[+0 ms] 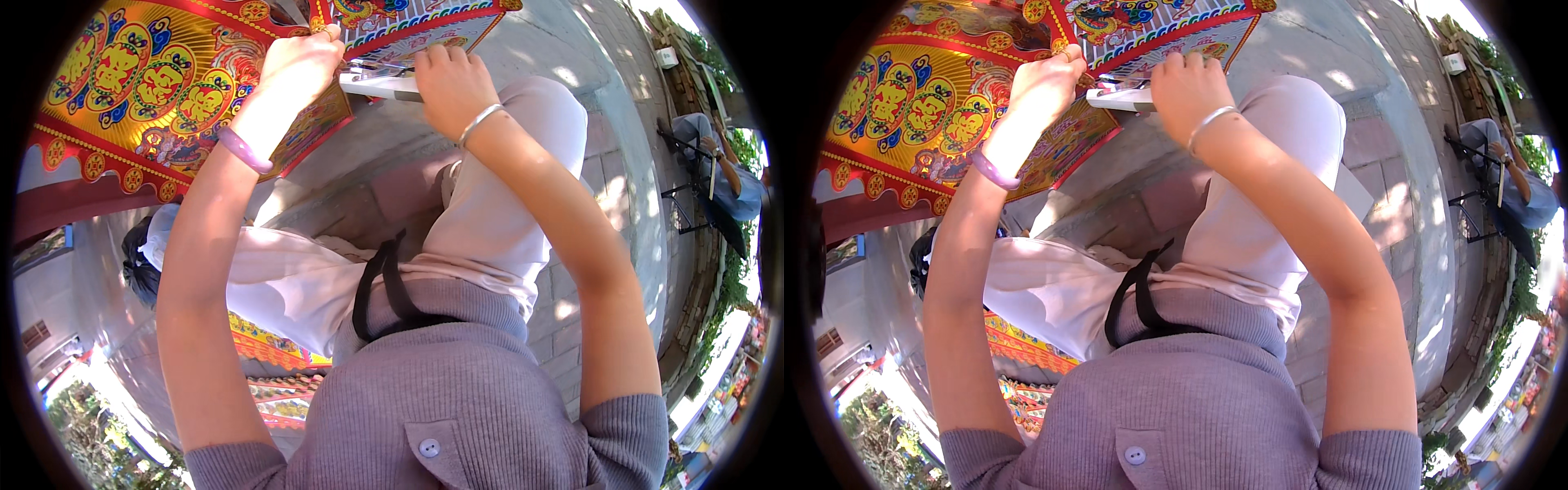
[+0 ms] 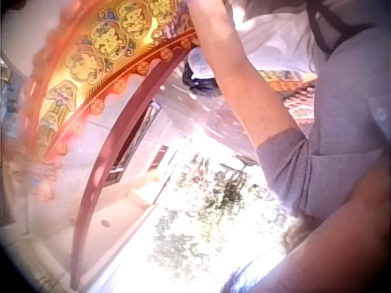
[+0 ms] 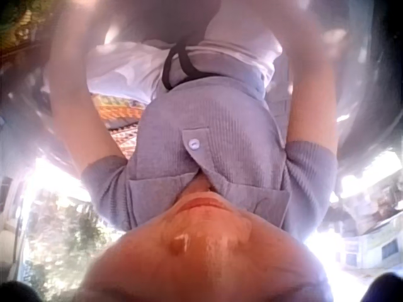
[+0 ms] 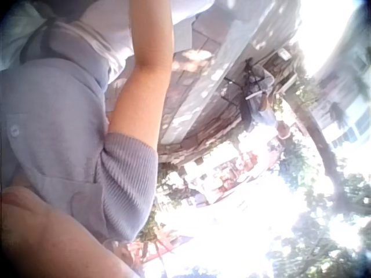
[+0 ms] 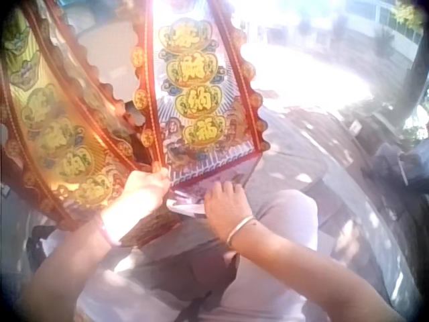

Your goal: The person assembles large colorful paper lanterns by folding the edges of printed paper sheets and joining them together using a stapler while sitting on the ground.

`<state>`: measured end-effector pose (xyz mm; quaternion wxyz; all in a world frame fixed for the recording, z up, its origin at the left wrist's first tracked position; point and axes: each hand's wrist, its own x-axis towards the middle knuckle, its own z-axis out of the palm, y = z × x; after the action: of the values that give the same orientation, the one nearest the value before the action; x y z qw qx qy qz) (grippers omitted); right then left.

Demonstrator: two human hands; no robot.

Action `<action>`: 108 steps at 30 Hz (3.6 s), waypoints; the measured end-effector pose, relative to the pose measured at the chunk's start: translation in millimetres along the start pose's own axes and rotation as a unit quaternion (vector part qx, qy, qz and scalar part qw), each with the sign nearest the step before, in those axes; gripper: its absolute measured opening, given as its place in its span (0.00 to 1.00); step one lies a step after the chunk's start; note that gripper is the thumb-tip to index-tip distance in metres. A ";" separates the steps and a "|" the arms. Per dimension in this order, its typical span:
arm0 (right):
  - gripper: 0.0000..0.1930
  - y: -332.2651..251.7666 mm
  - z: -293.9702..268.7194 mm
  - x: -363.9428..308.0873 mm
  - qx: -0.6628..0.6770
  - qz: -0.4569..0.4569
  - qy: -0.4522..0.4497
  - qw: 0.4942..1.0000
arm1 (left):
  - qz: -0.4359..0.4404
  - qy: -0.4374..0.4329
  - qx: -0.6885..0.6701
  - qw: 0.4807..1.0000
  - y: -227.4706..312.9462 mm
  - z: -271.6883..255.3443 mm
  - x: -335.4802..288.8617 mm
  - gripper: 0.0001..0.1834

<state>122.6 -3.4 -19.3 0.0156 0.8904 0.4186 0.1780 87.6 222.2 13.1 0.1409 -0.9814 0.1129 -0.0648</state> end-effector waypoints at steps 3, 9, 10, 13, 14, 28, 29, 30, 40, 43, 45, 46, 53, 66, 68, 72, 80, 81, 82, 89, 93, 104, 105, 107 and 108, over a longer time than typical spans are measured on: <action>0.18 15.9 -18.1 -17.1 0.327 0.116 -0.131 0.929 | -0.045 0.015 -0.100 0.994 0.3 4.2 0.2 0.06; 0.19 9.5 -32.1 -33.5 0.841 0.261 -0.287 0.377 | 0.009 0.109 -0.039 0.993 -3.6 2.5 -6.9 0.12; 0.20 4.8 -31.8 -35.3 0.843 0.248 -0.285 0.384 | 0.006 0.171 -0.083 0.982 -3.4 -0.1 -12.7 0.12; 0.17 -9.2 -33.8 -44.5 0.860 0.218 -0.280 0.366 | -0.114 0.217 -0.243 0.939 2.9 -9.7 -39.0 0.14; 0.18 -14.5 -35.4 -48.2 0.856 0.226 -0.277 0.374 | -0.167 0.203 -0.336 0.904 6.8 -13.1 -48.7 0.13; 0.25 -49.5 -47.8 -54.2 0.692 0.173 -0.379 0.589 | -0.240 0.093 -0.847 0.464 47.1 -19.9 -117.7 0.11; 0.27 -49.6 -50.2 -54.5 0.687 0.128 -0.344 0.627 | -0.242 0.094 -0.845 0.468 48.5 -19.0 -119.8 0.10; 0.28 -48.9 -54.0 -56.9 0.654 0.110 -0.326 0.674 | -0.240 0.089 -0.843 0.473 47.6 -18.5 -123.7 0.11; 0.38 -59.5 -54.0 -82.7 0.475 -0.033 -0.091 0.875 | -0.146 0.154 -0.818 0.535 56.7 -20.2 -145.9 0.09; 0.38 -60.2 -51.0 -86.7 0.472 -0.046 -0.075 0.877 | -0.163 0.169 -0.825 0.515 54.3 -15.0 -149.5 0.09; 0.37 -58.8 -51.1 -89.2 0.470 -0.043 -0.087 0.877 | -0.179 0.174 -0.840 0.482 51.5 -10.0 -152.8 0.09; 0.37 -57.7 -50.9 -89.9 0.467 -0.044 -0.089 0.878 | -0.185 0.176 -0.848 0.465 49.9 -7.4 -154.5 0.08; 0.32 -53.3 -53.4 -92.8 0.465 -0.033 -0.133 0.875 | -0.227 0.143 -0.863 0.427 47.6 -2.9 -158.6 0.09; 0.26 -54.8 -40.1 -110.6 0.649 0.187 -0.344 0.652 | -0.597 0.465 -0.554 0.345 -37.4 78.8 -395.6 0.11; 0.25 -59.5 -36.3 -110.2 0.641 0.200 -0.357 0.649 | -0.677 0.376 -0.532 0.342 -25.3 135.0 -424.6 0.12; 0.24 -67.9 -36.2 -105.6 0.629 0.215 -0.387 0.639 | -0.740 0.255 -0.499 0.372 4.5 235.7 -451.8 0.13; 0.25 -85.2 -44.7 -97.4 0.574 0.285 -0.375 0.670 | -0.736 0.131 -0.259 0.612 -31.9 304.2 -435.5 0.18; 0.25 -87.0 -45.1 -97.2 0.572 0.287 -0.376 0.671 | -0.722 0.115 -0.240 0.639 -39.2 303.5 -430.6 0.17; 0.25 -88.5 -45.7 -96.9 0.577 0.290 -0.377 0.664 | -0.708 0.092 -0.222 0.664 -47.2 302.8 -426.1 0.16; 0.26 -92.7 -49.7 -97.5 0.570 0.280 -0.379 0.673 | -0.576 -0.030 -0.126 0.807 -76.5 308.2 -422.7 0.04; 0.24 -94.5 -55.4 -98.1 0.540 0.257 -0.357 0.717 | -0.551 0.021 -0.107 0.827 -78.2 304.1 -425.0 0.03; 0.27 -109.6 -79.5 -50.7 0.359 -0.123 -0.237 0.894 | -0.538 0.461 -0.573 0.412 -48.1 130.6 -391.5 0.07; 0.27 -112.9 -77.2 -45.9 0.379 -0.127 -0.250 0.882 | -0.511 0.472 -0.600 0.395 -41.4 107.7 -386.0 0.06; 0.28 -118.1 -71.2 -38.2 0.391 -0.157 -0.254 0.871 | -0.451 0.468 -0.650 0.394 -25.1 66.6 -370.6 0.08; 0.28 -121.3 -68.0 -35.7 0.398 -0.183 -0.226 0.870 | -0.425 0.462 -0.658 0.416 -15.1 48.6 -361.5 0.09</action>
<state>-10.5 40.3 12.1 -0.2136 0.7444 0.5947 -0.2157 -250.8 335.8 -63.2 -0.6665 -0.5190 -0.2626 -0.4663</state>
